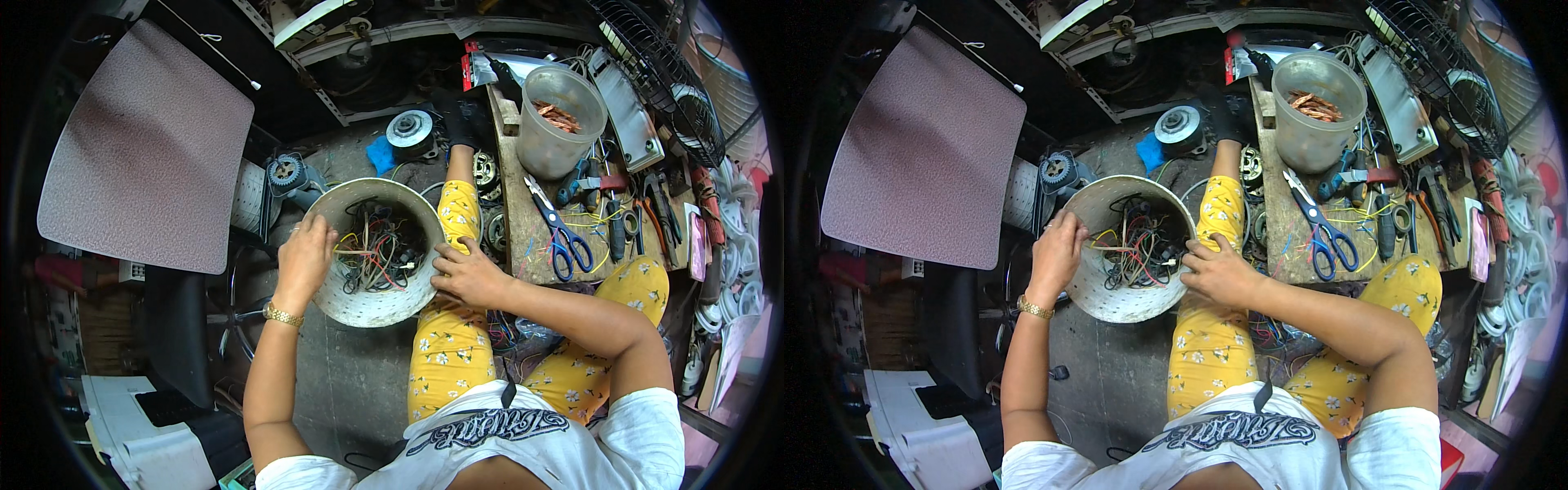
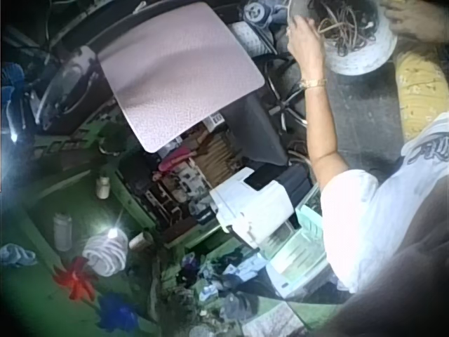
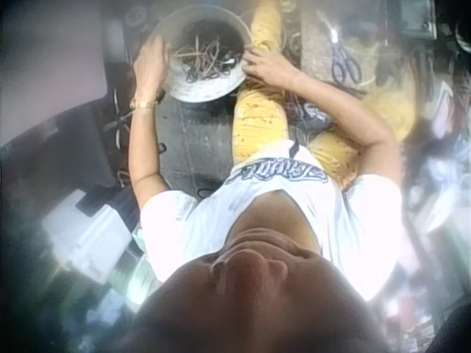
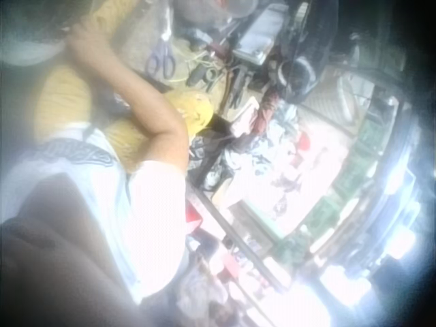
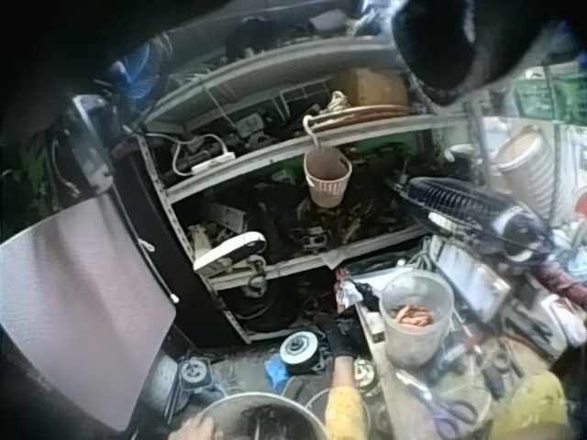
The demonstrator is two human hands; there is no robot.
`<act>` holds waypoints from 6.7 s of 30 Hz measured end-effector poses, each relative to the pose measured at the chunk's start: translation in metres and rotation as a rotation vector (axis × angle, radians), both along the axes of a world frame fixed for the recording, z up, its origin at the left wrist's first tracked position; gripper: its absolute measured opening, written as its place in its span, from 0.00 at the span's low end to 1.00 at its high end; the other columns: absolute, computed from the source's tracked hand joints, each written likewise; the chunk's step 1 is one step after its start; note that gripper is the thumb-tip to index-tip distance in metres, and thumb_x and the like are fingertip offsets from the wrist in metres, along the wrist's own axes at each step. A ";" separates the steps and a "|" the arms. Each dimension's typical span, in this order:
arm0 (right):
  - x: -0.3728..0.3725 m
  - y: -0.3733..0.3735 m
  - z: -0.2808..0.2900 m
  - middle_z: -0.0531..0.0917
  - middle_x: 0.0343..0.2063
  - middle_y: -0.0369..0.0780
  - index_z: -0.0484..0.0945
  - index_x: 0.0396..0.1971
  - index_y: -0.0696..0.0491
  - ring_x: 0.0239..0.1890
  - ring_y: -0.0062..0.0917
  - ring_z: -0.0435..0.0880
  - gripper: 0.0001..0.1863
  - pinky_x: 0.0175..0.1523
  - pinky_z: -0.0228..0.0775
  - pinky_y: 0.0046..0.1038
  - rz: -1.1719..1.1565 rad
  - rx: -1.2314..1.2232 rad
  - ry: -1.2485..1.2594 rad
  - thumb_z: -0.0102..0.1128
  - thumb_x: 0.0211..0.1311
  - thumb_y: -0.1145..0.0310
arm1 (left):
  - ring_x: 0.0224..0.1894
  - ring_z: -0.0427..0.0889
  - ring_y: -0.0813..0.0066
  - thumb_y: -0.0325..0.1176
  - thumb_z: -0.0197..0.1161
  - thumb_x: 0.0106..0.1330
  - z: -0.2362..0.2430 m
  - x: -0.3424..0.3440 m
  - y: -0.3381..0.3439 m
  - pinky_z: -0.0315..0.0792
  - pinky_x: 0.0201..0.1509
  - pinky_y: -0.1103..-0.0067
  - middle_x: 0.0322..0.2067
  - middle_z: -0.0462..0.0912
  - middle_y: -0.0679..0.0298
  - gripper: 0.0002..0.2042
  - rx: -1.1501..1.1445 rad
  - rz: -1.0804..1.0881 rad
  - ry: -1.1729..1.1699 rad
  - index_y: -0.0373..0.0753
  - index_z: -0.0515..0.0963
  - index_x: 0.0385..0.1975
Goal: The person strips the insulation from several wires and joins them together by twisting and applying electrical tape.
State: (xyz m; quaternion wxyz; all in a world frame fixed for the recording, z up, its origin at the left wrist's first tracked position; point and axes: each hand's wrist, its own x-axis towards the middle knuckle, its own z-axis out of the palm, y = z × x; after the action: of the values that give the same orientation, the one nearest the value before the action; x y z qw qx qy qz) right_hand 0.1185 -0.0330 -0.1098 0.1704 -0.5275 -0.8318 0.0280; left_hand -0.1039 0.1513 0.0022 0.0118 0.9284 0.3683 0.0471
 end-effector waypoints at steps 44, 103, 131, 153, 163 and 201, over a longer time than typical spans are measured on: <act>0.017 0.009 0.070 0.66 0.60 0.43 0.68 0.57 0.48 0.68 0.42 0.53 0.23 0.67 0.46 0.46 -0.065 0.057 0.627 0.53 0.62 0.60 | 0.28 0.81 0.65 0.29 0.56 0.64 0.024 0.049 -0.082 0.72 0.34 0.74 0.25 0.81 0.54 0.07 -0.706 -0.170 -0.412 0.33 0.79 0.31; 0.213 -0.088 0.051 0.71 0.54 0.44 0.68 0.56 0.44 0.50 0.44 0.73 0.24 0.48 0.70 0.45 -1.214 -0.033 -0.072 0.55 0.57 0.65 | 0.15 0.56 0.87 0.34 0.47 0.72 -0.038 0.059 -0.237 0.58 0.19 0.87 0.16 0.60 0.72 0.08 -1.693 0.193 -1.202 0.40 0.66 0.46; 0.064 -0.099 0.099 0.76 0.20 0.33 0.75 0.39 0.56 0.09 0.11 0.63 0.12 0.17 0.59 0.17 -0.561 -0.692 2.036 0.59 0.61 0.63 | 0.16 0.50 0.91 0.38 0.48 0.72 -0.025 0.090 -0.251 0.44 0.20 0.88 0.14 0.56 0.78 0.13 -1.316 -0.040 -0.996 0.36 0.75 0.41; 0.045 -0.090 0.135 0.81 0.23 0.41 0.72 0.28 0.55 0.09 0.11 0.66 0.07 0.16 0.60 0.14 -0.341 -0.083 2.202 0.55 0.62 0.68 | 0.14 0.49 0.92 0.35 0.50 0.71 -0.045 0.084 -0.233 0.43 0.18 0.88 0.13 0.57 0.80 0.09 -1.258 0.154 -1.072 0.38 0.75 0.35; 0.085 -0.089 0.152 0.78 0.23 0.36 0.72 0.33 0.55 0.11 0.10 0.63 0.12 0.20 0.61 0.16 -0.374 -0.270 1.899 0.56 0.62 0.61 | 0.15 0.53 0.90 0.34 0.48 0.71 -0.026 0.093 -0.252 0.47 0.17 0.88 0.16 0.61 0.76 0.05 -1.252 0.068 -1.184 0.41 0.67 0.36; 0.037 -0.104 0.137 0.74 0.20 0.32 0.68 0.40 0.56 0.20 0.11 0.69 0.07 0.22 0.59 0.15 -0.035 -0.690 1.458 0.52 0.65 0.72 | 0.13 0.52 0.95 0.31 0.51 0.69 0.020 0.094 -0.247 0.45 0.14 0.92 0.15 0.65 0.77 0.07 -1.351 0.098 -1.302 0.35 0.72 0.39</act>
State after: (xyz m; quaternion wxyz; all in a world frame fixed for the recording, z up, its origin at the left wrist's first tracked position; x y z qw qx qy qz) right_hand 0.1557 -0.1373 0.0271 0.4982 -0.4124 -0.4475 0.6176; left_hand -0.0100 -0.0953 0.0220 0.7500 0.4992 0.2770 0.3340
